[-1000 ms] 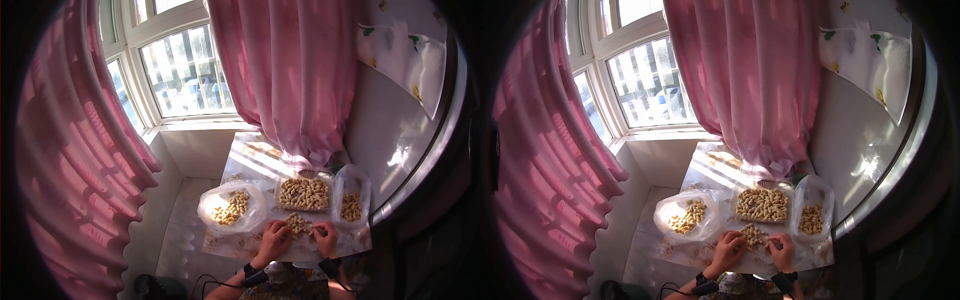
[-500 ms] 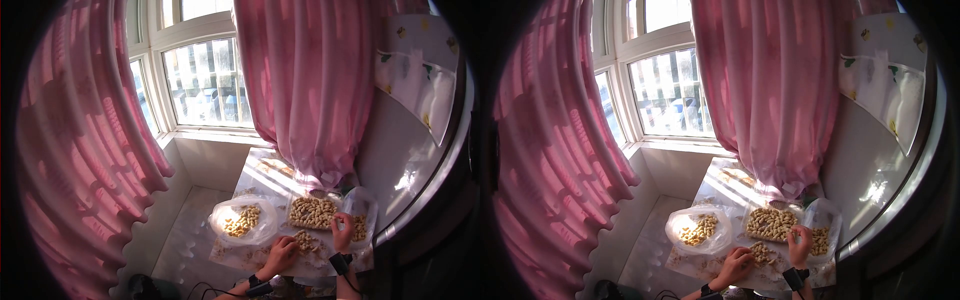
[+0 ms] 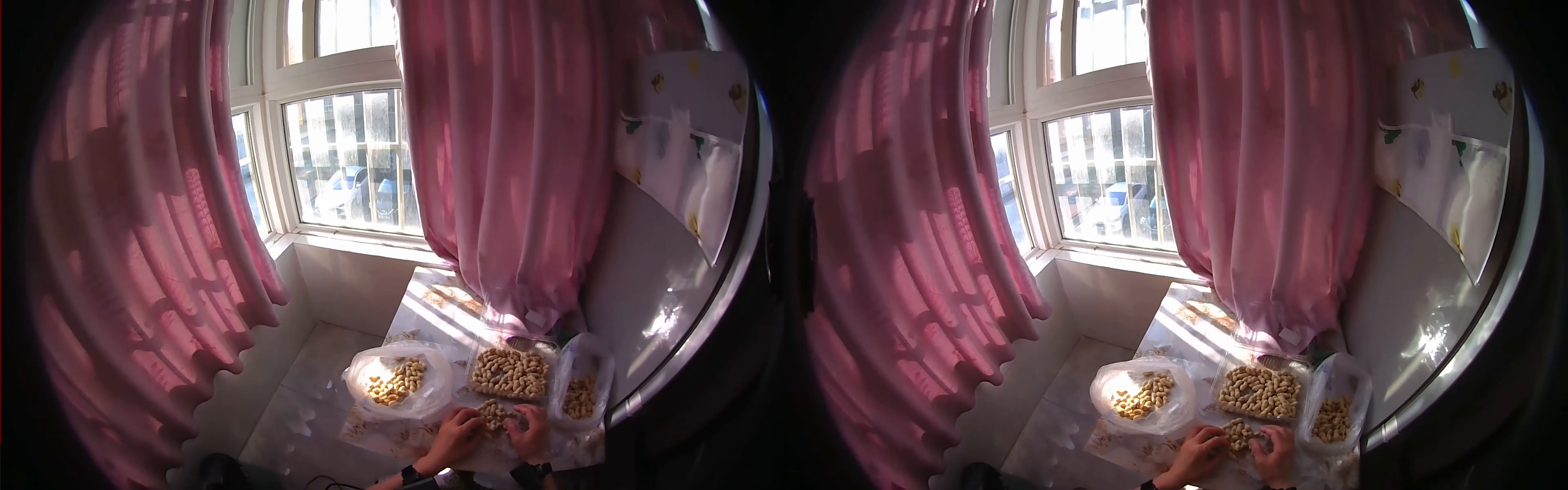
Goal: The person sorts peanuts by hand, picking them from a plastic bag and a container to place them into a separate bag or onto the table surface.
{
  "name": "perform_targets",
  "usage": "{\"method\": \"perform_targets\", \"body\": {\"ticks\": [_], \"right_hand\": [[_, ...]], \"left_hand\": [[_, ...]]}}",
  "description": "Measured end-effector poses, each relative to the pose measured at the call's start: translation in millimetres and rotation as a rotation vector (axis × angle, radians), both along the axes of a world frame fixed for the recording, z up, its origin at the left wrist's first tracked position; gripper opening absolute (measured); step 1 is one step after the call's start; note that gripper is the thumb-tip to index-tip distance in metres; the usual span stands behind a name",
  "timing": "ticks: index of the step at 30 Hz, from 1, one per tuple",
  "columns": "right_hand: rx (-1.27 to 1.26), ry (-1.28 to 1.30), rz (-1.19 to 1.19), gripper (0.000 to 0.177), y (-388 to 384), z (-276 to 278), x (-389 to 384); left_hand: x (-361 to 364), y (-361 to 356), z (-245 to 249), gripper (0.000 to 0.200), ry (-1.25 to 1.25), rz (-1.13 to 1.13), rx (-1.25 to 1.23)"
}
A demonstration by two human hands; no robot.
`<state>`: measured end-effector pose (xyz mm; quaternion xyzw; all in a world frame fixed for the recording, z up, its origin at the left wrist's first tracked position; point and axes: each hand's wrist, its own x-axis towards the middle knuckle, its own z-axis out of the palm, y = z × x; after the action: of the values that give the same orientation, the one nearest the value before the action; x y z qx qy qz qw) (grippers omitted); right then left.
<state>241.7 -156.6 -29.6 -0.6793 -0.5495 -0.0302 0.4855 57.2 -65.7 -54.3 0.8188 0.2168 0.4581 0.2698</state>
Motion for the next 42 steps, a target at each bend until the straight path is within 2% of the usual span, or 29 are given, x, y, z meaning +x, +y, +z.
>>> {"method": "perform_targets", "body": {"ticks": [3,6,9,12,18,22,24,28,34,37,40,42], "right_hand": [[-0.020,-0.085,0.029,0.031,3.1,-8.5,4.4],[-0.094,-0.127,0.062,0.030,1.4,-12.7,7.6],[-0.121,-0.098,0.058,0.029,1.2,-14.4,9.0],[-0.124,-0.097,0.054,0.027,2.4,-19.2,12.4],[-0.095,-0.136,0.043,0.024,2.8,-21.6,13.0],[-0.079,-0.117,0.032,0.023,0.6,-11.4,7.1],[-0.091,-0.083,0.042,0.022,1.1,-10.7,6.6],[-0.077,-0.079,0.054,0.021,3.0,-20.5,11.6],[-0.071,-0.075,0.047,0.027,0.2,-1.3,0.9],[-0.078,-0.172,0.100,0.028,0.2,0.4,1.6],[-0.097,-0.190,0.118,0.026,0.5,-5.5,3.9],[-0.100,-0.141,0.114,0.023,-0.3,-8.0,4.7]], "left_hand": [[2.0,0.9,-3.4,0.026,-0.008,0.010,-0.020],[2.0,-1.0,0.1,0.027,0.008,0.030,-0.105],[5.0,2.6,20.1,0.026,0.017,0.053,-0.046],[15.6,8.7,20.3,0.026,-0.023,0.010,-0.038],[40.5,8.8,-1.7,0.026,0.095,0.037,-0.041],[46.3,6.2,-15.8,0.029,0.071,0.032,0.011],[42.9,1.3,-6.5,0.030,0.165,0.082,0.037],[40.6,5.2,-8.3,0.029,0.164,0.069,0.054],[39.6,3.8,-10.4,0.026,0.158,0.046,0.049],[39.2,4.2,-10.9,0.024,0.135,0.025,0.029],[37.6,1.6,-7.1,0.024,0.142,0.039,0.049],[35.7,-5.1,7.6,0.027,0.049,0.185,0.038]]}}
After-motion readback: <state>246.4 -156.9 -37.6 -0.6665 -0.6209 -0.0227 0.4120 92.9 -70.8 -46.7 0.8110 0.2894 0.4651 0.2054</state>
